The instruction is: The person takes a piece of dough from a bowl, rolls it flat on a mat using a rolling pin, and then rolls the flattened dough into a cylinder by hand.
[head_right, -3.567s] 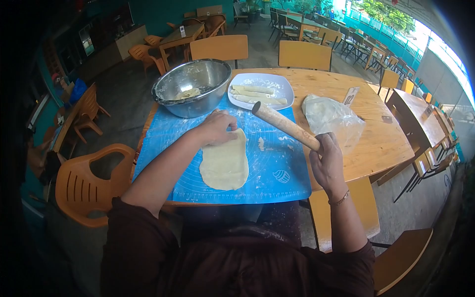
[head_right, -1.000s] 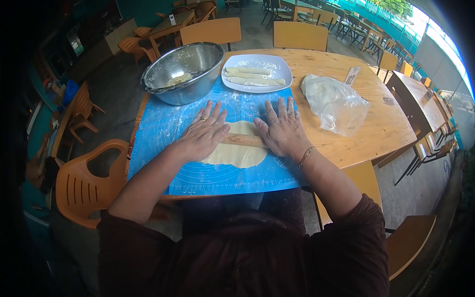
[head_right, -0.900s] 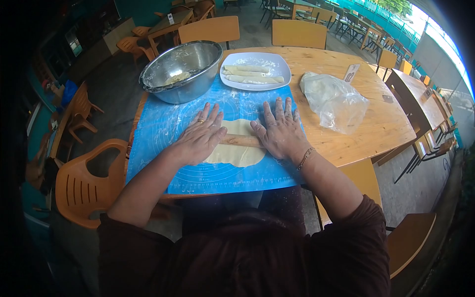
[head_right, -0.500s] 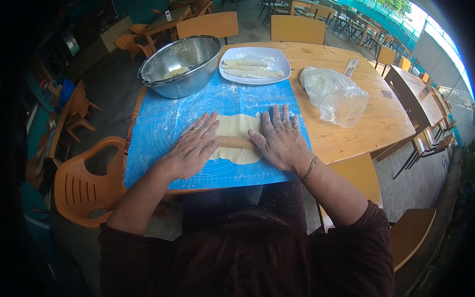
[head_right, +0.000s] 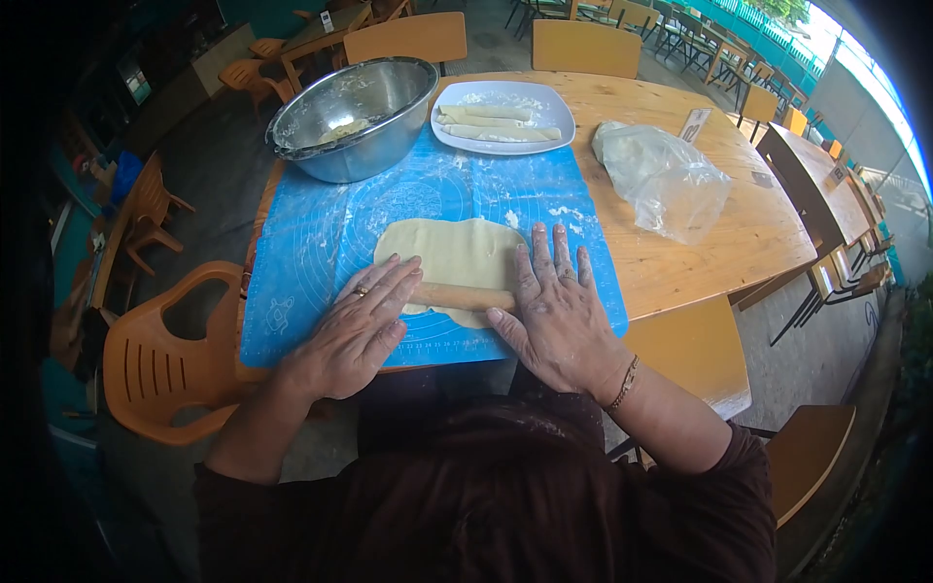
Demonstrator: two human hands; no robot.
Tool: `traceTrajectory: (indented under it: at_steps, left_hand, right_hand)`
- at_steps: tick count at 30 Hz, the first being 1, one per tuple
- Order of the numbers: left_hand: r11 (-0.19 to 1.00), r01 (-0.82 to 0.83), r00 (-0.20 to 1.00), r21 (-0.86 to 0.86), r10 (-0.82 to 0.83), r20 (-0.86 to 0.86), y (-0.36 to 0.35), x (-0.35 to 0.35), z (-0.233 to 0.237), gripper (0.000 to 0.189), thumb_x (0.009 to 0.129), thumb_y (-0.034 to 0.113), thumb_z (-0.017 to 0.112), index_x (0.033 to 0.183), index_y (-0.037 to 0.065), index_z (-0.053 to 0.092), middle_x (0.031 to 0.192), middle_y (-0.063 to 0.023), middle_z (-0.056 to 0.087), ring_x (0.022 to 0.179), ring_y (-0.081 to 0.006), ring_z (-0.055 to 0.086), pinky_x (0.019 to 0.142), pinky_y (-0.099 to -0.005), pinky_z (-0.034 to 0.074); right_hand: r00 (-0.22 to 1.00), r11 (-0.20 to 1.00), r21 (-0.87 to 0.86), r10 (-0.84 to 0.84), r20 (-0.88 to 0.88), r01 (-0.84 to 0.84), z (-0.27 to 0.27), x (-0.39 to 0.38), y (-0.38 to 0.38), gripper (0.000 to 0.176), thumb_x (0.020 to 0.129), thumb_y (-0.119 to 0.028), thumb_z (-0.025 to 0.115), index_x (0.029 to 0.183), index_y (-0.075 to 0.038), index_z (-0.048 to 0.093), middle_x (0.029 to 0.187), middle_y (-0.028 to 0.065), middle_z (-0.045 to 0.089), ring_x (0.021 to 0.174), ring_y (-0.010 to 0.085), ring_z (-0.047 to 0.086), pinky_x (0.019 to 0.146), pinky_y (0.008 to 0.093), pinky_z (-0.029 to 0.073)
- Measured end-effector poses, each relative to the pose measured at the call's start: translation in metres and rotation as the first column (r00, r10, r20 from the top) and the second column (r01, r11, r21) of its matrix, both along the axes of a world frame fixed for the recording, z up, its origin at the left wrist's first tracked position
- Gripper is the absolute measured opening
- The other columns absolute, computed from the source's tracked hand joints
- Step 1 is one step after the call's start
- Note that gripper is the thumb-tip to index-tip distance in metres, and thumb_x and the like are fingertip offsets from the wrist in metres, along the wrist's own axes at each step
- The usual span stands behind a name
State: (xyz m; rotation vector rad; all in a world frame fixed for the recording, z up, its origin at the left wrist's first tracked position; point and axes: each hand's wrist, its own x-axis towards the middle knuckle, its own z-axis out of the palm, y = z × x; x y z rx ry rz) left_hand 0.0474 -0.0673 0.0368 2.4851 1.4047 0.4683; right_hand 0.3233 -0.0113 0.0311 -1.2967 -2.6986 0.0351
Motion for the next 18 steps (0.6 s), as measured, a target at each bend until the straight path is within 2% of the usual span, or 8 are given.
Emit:
traceTrajectory:
  at_steps: [6,13,16,18]
  left_hand:
    - [0.999,0.044,0.999,-0.004,-0.044,0.023,-0.025,-0.004,0.007,0.055,0.101,0.024,0.035,0.149,-0.002,0.032,0.155,-0.0205,0.032,0.145,-0.0396,0.027,0.12,-0.0514,0.014]
    - [0.999,0.043,0.999,-0.018,-0.042,0.031,-0.038,-0.004,0.009,0.057,0.099,0.023,0.039,0.149,-0.002,0.032,0.155,-0.0202,0.033,0.144,-0.04,0.027,0.119,-0.0527,0.015]
    - [0.999,0.04,0.999,-0.01,-0.04,0.016,-0.046,-0.002,0.01,0.055,0.097,0.019,0.044,0.146,-0.004,0.037,0.154,-0.0209,0.034,0.143,-0.0406,0.029,0.118,-0.0525,0.017]
    - [0.998,0.036,0.999,0.048,-0.038,0.039,-0.052,0.0,0.012,0.05,0.091,0.011,0.051,0.138,-0.005,0.049,0.146,-0.0219,0.045,0.138,-0.0407,0.038,0.116,-0.0505,0.026]
  right_hand:
    - [0.993,0.993,0.004,0.115,-0.033,-0.115,0.007,0.007,-0.022,0.075,0.1,-0.047,0.042,0.146,0.011,0.027,0.156,0.034,0.015,0.146,0.0504,0.01,0.118,0.058,0.008]
    - [0.983,0.982,-0.061,0.173,-0.062,-0.177,0.01,0.015,-0.028,0.068,0.1,-0.04,0.045,0.148,0.004,0.027,0.158,0.0278,0.018,0.148,0.0446,0.013,0.119,0.0557,0.012]
    - [0.975,0.974,-0.073,0.211,-0.075,-0.216,0.011,0.017,-0.032,0.066,0.099,-0.034,0.05,0.15,0.0,0.026,0.159,0.0248,0.019,0.148,0.0441,0.015,0.119,0.0551,0.014]
    - [0.969,0.969,-0.072,0.232,-0.079,-0.238,0.01,0.018,-0.037,0.066,0.098,-0.03,0.054,0.15,-0.001,0.026,0.159,0.0233,0.02,0.148,0.0441,0.016,0.119,0.0549,0.015]
